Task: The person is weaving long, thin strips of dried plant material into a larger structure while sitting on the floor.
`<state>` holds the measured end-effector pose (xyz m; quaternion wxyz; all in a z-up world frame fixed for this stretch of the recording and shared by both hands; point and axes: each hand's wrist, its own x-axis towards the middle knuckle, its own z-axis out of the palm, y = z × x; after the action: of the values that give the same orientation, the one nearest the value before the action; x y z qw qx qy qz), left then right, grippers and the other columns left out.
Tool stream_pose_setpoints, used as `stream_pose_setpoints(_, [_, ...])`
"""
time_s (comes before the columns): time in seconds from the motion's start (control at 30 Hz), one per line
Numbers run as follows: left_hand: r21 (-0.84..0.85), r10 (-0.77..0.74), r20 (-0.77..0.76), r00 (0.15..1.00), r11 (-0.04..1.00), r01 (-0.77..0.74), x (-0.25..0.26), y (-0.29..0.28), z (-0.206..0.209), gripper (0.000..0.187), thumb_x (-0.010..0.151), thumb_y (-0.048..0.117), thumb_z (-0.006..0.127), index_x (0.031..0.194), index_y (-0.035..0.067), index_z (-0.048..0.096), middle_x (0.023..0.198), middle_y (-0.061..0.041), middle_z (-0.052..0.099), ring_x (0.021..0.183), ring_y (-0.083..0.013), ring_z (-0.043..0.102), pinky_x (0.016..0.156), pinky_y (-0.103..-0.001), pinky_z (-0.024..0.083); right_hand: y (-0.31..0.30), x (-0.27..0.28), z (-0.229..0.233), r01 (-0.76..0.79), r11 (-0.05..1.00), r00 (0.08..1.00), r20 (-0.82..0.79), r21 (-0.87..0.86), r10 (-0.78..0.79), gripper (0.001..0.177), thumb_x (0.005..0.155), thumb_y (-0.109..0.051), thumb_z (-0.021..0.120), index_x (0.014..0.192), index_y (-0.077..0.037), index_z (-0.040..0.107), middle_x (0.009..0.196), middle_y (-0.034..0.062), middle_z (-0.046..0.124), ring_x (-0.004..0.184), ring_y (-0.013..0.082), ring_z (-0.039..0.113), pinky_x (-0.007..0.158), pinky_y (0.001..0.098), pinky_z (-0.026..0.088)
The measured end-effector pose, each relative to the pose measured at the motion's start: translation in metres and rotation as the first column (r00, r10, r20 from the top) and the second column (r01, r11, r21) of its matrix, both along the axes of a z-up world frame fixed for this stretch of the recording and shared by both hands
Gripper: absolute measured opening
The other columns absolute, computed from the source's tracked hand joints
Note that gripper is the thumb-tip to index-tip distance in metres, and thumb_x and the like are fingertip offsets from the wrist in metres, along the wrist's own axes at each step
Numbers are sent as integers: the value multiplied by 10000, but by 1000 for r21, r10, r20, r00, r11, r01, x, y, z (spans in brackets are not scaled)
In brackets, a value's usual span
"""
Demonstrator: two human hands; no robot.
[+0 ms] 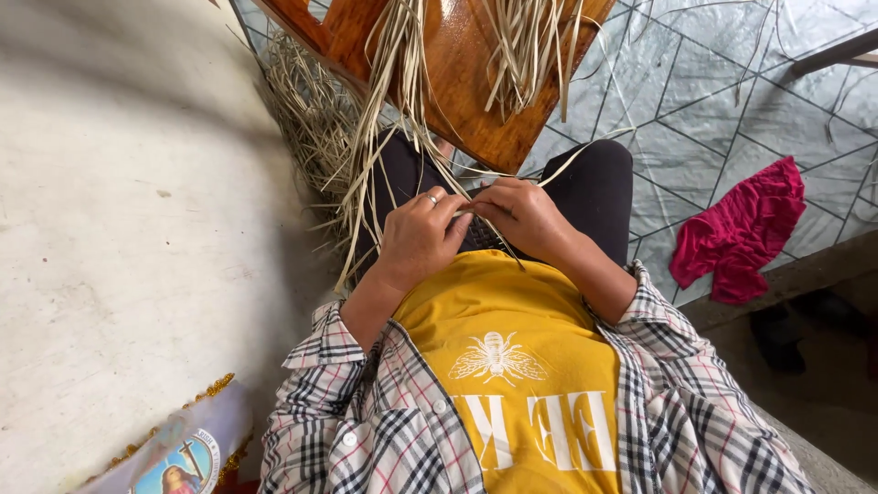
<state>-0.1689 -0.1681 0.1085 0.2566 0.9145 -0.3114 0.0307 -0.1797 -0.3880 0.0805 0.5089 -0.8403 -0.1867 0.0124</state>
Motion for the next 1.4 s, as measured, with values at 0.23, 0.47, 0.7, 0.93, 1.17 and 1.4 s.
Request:
stream_pose_setpoints(0.23, [32,8,-286,958,999,1,-4,4,-12,169,1024,243,616,1113,145,721,915,-72,682,846,-312,754,747,-438,628,6,-8,-4,-31,988,990,131,-149,51,87,998,-103,735,1028,-29,768,901,126,729,876,333,727,840,466,551])
stream_pose_setpoints(0.47, [80,40,-140,989,996,-29,-10,4,-32,64,916,267,663,911,204,672,800,-2,602,759,-254,725,669,-386,612,2,-8,-29,12,993,994,108,-114,1,107,837,-49,796,920,-113,770,814,69,731,833,319,736,838,452,563])
stream_pose_setpoints(0.7, [71,162,210,964,981,-181,16,45,-12,94,804,268,706,767,238,625,739,32,532,636,-245,662,561,-366,551,-58,23,-68,325,945,945,63,-47,-322,168,815,-67,805,938,-182,797,854,67,775,855,306,749,825,421,570])
stream_pose_setpoints(0.93, [50,344,209,916,931,-361,32,121,-2,69,877,219,724,827,225,677,782,5,583,668,-287,679,585,-396,554,-168,27,-157,524,815,845,33,-247,-533,143,863,-180,835,966,-275,804,868,-4,760,880,250,748,859,395,567])
stream_pose_setpoints(1.17, [102,309,244,919,935,-341,31,78,-20,63,871,216,710,845,219,654,791,13,591,672,-268,686,576,-398,557,-146,31,-101,536,747,843,292,-392,-452,233,837,-76,817,985,-256,808,1000,-25,771,1030,243,716,946,379,521])
stream_pose_setpoints(1.4, [134,2,348,937,990,-51,17,-17,4,71,842,218,708,825,187,646,792,7,574,642,-205,682,576,-327,573,-2,4,36,41,994,994,94,102,-50,150,954,14,757,1102,30,773,975,216,767,916,431,754,804,492,594])
